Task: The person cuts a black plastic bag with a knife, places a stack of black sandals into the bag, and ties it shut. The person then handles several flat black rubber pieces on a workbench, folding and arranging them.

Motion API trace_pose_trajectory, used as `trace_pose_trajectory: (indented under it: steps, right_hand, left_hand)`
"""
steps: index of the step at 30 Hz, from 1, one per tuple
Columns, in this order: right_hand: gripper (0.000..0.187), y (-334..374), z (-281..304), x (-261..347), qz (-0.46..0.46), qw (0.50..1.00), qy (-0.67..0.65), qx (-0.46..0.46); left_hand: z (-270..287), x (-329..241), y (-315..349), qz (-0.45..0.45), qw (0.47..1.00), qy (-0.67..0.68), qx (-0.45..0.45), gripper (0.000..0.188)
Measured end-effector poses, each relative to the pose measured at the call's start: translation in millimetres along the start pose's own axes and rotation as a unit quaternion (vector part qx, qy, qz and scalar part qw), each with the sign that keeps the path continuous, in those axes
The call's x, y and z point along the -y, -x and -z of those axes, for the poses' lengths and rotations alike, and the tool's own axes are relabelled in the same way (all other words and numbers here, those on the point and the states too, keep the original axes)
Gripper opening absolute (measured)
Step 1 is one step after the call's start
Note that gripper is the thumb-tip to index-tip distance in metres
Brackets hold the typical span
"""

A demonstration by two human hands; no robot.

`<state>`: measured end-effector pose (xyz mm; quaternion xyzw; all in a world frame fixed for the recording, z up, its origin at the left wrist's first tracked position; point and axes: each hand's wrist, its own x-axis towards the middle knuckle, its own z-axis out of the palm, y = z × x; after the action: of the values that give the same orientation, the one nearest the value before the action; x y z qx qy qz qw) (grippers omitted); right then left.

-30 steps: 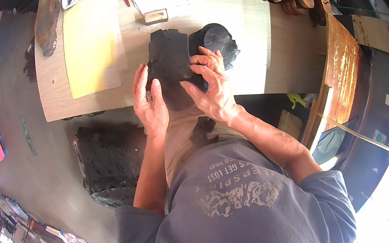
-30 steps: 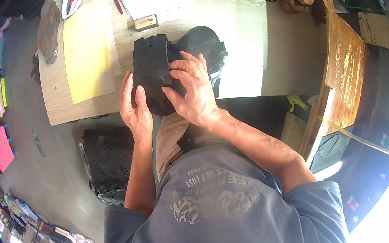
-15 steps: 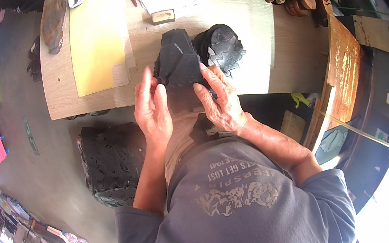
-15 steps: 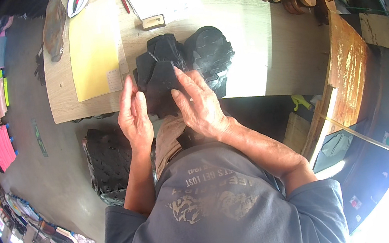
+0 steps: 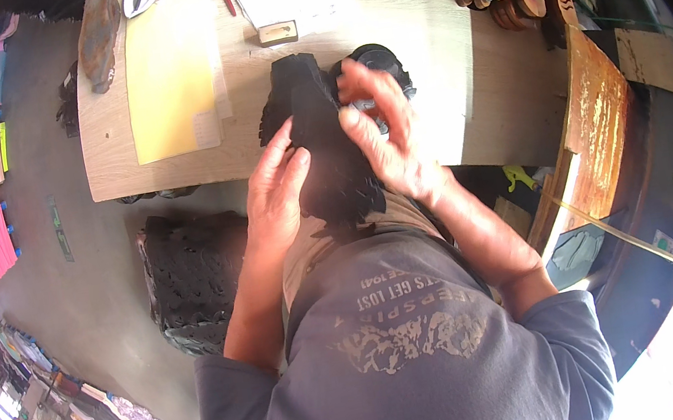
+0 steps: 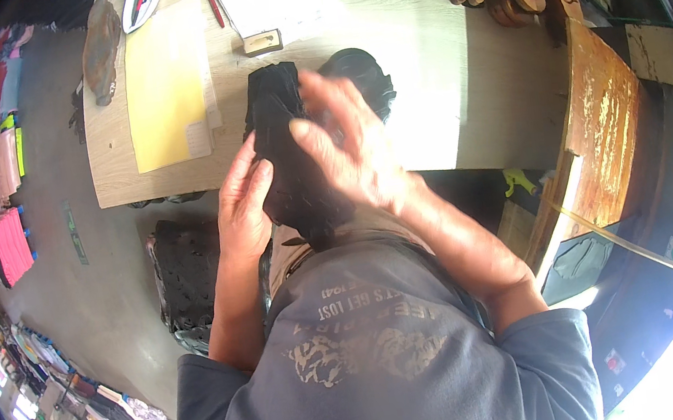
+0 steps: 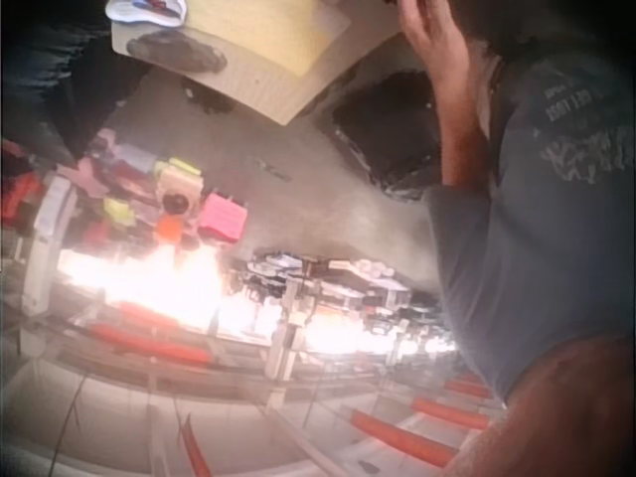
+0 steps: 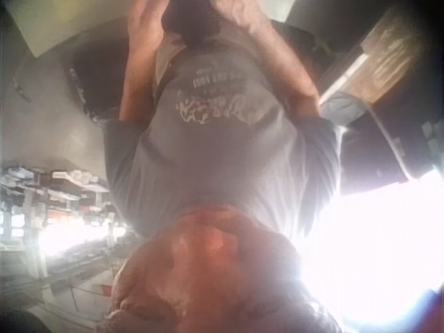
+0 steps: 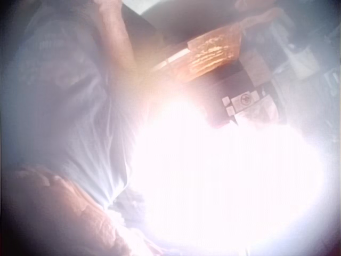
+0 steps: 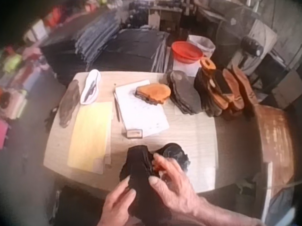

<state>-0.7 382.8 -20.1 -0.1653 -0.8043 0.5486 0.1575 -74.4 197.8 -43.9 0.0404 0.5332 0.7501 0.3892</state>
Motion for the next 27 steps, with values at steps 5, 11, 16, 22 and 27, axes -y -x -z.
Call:
trace_pose_trajectory:
  steps: [5,11,16,22,27]
  right_hand:
    - [0.044,-19,13,-11,-0.057,0.984,-0.075,0.148]
    - [0.047,10,3,-19,-0.128,0.978,-0.084,0.144]
    - [0.057,22,18,-20,-0.168,0.971,-0.162,0.060]
    - [0.051,52,47,-9,-0.230,0.964,-0.025,0.131]
    - [0.035,35,92,-16,-0.300,0.927,-0.184,0.130]
  left_hand:
    - [-8,5,-4,0.083,0.992,0.046,0.083,0.052]
    - [-15,14,0,0.092,0.991,-0.029,0.095,0.051]
    - [-18,13,-4,0.109,0.988,0.103,0.045,0.041]
    - [-25,13,-10,0.011,0.959,0.283,0.001,0.033]
    - [-20,31,3,0.058,0.967,0.244,0.040,0.030]
